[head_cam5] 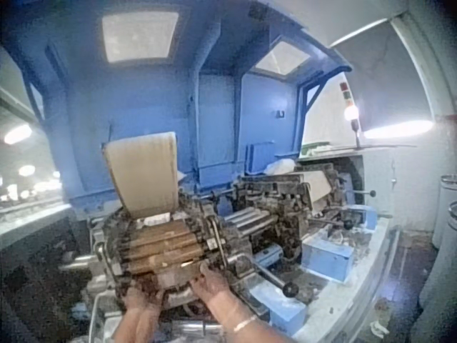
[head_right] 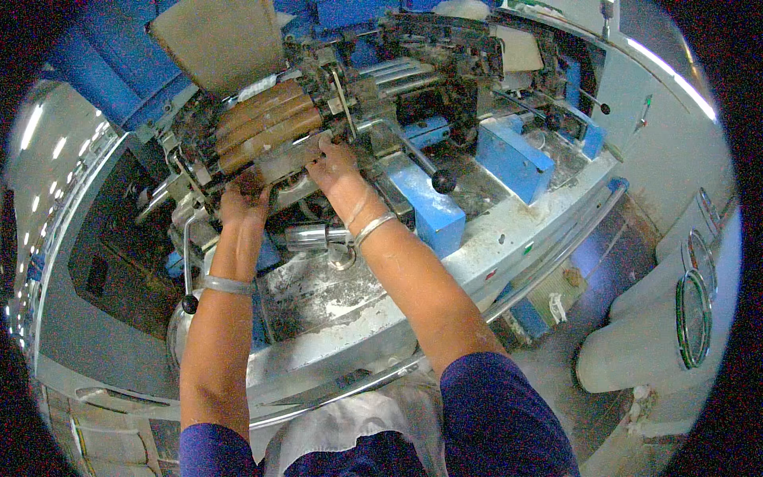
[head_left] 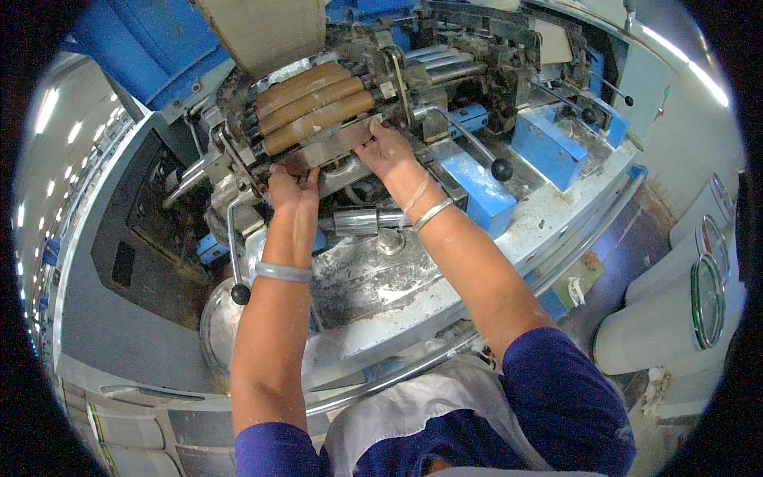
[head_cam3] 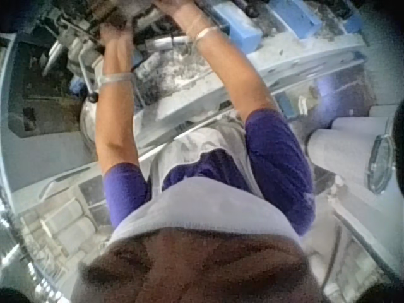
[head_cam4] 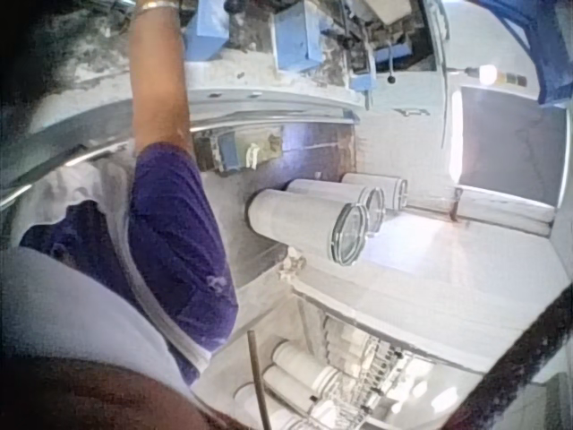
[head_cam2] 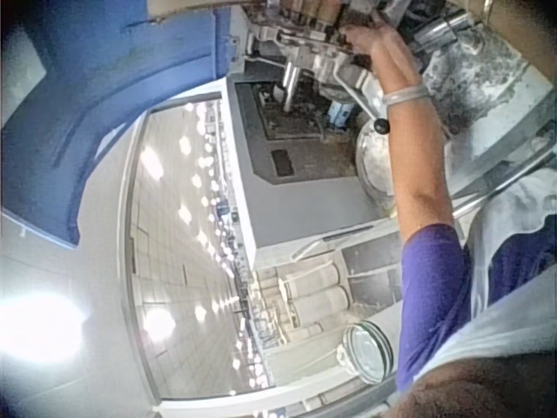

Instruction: The person threads white yarn through a textile machine, adjusts rollers and guides, and pulls the yarn from a large spool to feed it into the machine. The person then walks away from the machine while holding the yarn.

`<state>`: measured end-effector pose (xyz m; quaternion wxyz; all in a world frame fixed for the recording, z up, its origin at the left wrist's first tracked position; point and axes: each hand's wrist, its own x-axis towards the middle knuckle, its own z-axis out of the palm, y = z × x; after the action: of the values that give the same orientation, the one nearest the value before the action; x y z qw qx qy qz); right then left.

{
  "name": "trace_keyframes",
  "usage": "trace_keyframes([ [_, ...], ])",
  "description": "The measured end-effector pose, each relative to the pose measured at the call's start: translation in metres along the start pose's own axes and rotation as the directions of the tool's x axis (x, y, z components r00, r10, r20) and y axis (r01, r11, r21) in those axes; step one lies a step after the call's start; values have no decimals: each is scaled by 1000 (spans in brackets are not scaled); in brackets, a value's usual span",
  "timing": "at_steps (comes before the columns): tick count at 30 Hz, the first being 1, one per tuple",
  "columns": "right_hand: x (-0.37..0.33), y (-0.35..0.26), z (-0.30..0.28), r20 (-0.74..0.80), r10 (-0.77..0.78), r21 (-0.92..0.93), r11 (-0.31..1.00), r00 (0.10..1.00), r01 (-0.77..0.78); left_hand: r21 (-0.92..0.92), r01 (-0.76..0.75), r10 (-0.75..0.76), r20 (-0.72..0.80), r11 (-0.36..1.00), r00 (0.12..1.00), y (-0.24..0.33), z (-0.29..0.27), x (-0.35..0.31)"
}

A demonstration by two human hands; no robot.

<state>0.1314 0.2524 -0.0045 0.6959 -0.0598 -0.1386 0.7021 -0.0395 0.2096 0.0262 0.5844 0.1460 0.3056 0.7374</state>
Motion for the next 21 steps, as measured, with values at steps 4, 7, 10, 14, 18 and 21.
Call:
trace_keyframes([
  [4, 19, -1, -12, 157, -56, -205, 975, 986, 88, 272, -56, 28, 106, 961, 994, -2, -3, 8],
  [7, 23, -2, -8, -40, 63, -2, 998, 997, -63, 131, -23, 17, 50, 991, 999, -1, -5, 7],
  [10, 4, -3, 8, -12, -96, -430, 899, 995, 81, 116, -75, 62, 112, 990, 992, 0, -5, 6],
  [14, -62, -16, 35, 66, -84, -573, 813, 994, 107, 124, -97, 87, 81, 987, 993, -2, -5, 13],
  [18, -128, -45, 56, 235, -19, -971, 43, 972, 235, 167, -148, 132, 102, 975, 986, -6, -5, 20],
  [21, -168, -59, 55, 145, 390, -739, -569, 909, 362, 170, -106, 103, 29, 980, 994, -9, -4, 17],
])
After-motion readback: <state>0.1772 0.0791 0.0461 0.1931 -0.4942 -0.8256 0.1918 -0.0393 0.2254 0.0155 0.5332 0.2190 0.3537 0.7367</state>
